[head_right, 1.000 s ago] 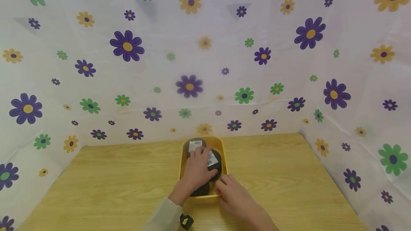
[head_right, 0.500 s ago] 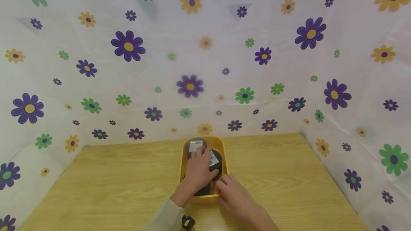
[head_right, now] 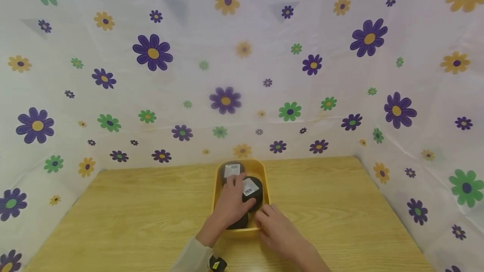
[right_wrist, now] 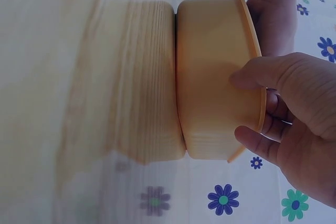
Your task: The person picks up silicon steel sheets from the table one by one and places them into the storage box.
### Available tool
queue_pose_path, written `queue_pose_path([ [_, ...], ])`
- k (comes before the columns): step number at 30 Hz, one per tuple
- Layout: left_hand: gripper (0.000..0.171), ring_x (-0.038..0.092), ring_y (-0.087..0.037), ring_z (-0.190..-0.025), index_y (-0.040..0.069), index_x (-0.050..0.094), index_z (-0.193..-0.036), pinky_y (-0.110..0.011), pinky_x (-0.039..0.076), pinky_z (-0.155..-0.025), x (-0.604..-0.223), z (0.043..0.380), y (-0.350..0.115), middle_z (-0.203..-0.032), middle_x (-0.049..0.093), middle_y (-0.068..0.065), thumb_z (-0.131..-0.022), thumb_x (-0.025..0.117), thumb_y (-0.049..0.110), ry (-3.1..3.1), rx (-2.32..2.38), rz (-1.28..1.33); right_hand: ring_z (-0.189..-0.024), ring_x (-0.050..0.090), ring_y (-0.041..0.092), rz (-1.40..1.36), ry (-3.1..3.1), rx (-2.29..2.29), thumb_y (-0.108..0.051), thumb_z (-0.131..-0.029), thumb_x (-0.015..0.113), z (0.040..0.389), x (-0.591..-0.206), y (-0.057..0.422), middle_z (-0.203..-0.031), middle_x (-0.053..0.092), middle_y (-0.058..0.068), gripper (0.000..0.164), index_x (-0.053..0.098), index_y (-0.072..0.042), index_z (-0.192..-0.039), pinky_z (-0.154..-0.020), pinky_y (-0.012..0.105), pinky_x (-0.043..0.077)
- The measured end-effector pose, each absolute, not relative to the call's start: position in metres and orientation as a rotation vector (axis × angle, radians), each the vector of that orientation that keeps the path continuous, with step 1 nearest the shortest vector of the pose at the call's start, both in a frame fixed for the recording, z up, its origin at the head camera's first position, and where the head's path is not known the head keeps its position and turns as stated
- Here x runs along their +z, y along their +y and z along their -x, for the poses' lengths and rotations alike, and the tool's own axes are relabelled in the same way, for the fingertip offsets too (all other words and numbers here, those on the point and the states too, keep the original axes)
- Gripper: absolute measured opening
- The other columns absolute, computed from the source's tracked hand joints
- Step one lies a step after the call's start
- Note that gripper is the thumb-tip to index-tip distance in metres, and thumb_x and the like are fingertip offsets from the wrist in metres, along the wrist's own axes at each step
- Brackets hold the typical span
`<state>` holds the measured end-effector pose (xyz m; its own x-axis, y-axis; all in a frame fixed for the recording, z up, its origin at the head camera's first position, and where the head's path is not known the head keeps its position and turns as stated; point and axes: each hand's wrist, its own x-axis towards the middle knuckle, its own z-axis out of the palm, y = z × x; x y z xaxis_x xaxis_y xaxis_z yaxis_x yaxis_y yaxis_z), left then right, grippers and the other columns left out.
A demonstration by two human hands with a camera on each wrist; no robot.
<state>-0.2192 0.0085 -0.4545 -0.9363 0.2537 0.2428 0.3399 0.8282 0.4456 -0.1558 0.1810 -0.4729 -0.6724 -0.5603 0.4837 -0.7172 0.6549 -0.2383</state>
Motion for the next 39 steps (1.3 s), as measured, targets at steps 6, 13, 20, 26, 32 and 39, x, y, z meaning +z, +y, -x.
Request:
queue_pose_path([
  [6,0.071,0.055,-0.041,-0.108,0.005,0.037,-0.144,-0.046,0.054,-0.076,-0.456,0.217,0.005,-0.134,0.041,-0.027,-0.087,0.075,0.026,-2.817,-0.806,0.470,-0.081,0.039,0.007,-1.018,-2.509,0.607,0.000,-0.070,0.081,0.156,-0.473,0.181,-0.085,0.041,-0.012,0.038,0.050,-0.018,-0.083,-0.069,0.022,0.042],
  [13,0.065,0.055,-0.041,-0.114,0.006,0.037,-0.144,-0.047,0.052,-0.086,-0.457,0.217,-0.006,-0.136,0.041,-0.027,-0.092,0.069,0.026,-2.789,-0.906,0.480,-0.081,0.037,0.007,-1.001,-2.504,0.638,0.001,-0.071,0.080,0.159,-0.477,0.181,-0.084,0.038,-0.012,0.038,0.051,-0.018,-0.083,-0.068,0.020,0.039],
  [20,0.060,0.055,-0.040,-0.116,0.004,0.041,-0.143,-0.051,0.048,-0.096,-0.450,0.211,-0.032,-0.134,0.047,-0.026,-0.093,0.068,0.025,-2.721,-0.927,0.491,-0.080,0.040,0.010,-0.957,-2.478,0.599,-0.001,-0.071,0.080,0.163,-0.479,0.186,-0.083,0.040,-0.011,0.035,0.051,-0.019,-0.082,-0.067,0.024,0.042],
  [26,0.058,0.050,-0.041,-0.122,0.004,0.043,-0.142,-0.054,0.044,-0.101,-0.448,0.207,-0.058,-0.136,0.046,-0.025,-0.094,0.067,0.026,-2.754,-0.887,0.425,-0.082,0.041,0.010,-0.897,-2.549,0.612,-0.004,-0.074,0.078,0.164,-0.476,0.194,-0.084,0.040,-0.011,0.031,0.051,-0.019,-0.081,-0.069,0.026,0.044],
  [32,0.055,0.048,-0.043,-0.124,0.003,0.045,-0.141,-0.057,0.042,-0.102,-0.448,0.211,-0.077,-0.137,0.047,-0.025,-0.096,0.064,0.027,-2.770,-0.789,0.438,-0.087,0.046,0.009,-0.849,-2.711,0.725,-0.008,-0.081,0.076,0.162,-0.462,0.199,-0.087,0.045,-0.012,0.024,0.055,-0.020,-0.085,-0.076,0.029,0.048],
  [39,0.058,0.041,-0.048,-0.130,0.004,0.043,-0.145,-0.062,0.038,-0.104,-0.444,0.225,-0.087,-0.144,0.041,-0.029,-0.099,0.059,0.036,-2.802,-0.565,0.525,-0.087,0.059,0.013,-0.767,-2.788,0.816,-0.012,-0.089,0.072,0.170,-0.438,0.208,-0.093,0.059,-0.007,0.012,0.063,-0.016,-0.096,-0.079,0.032,0.054],
])
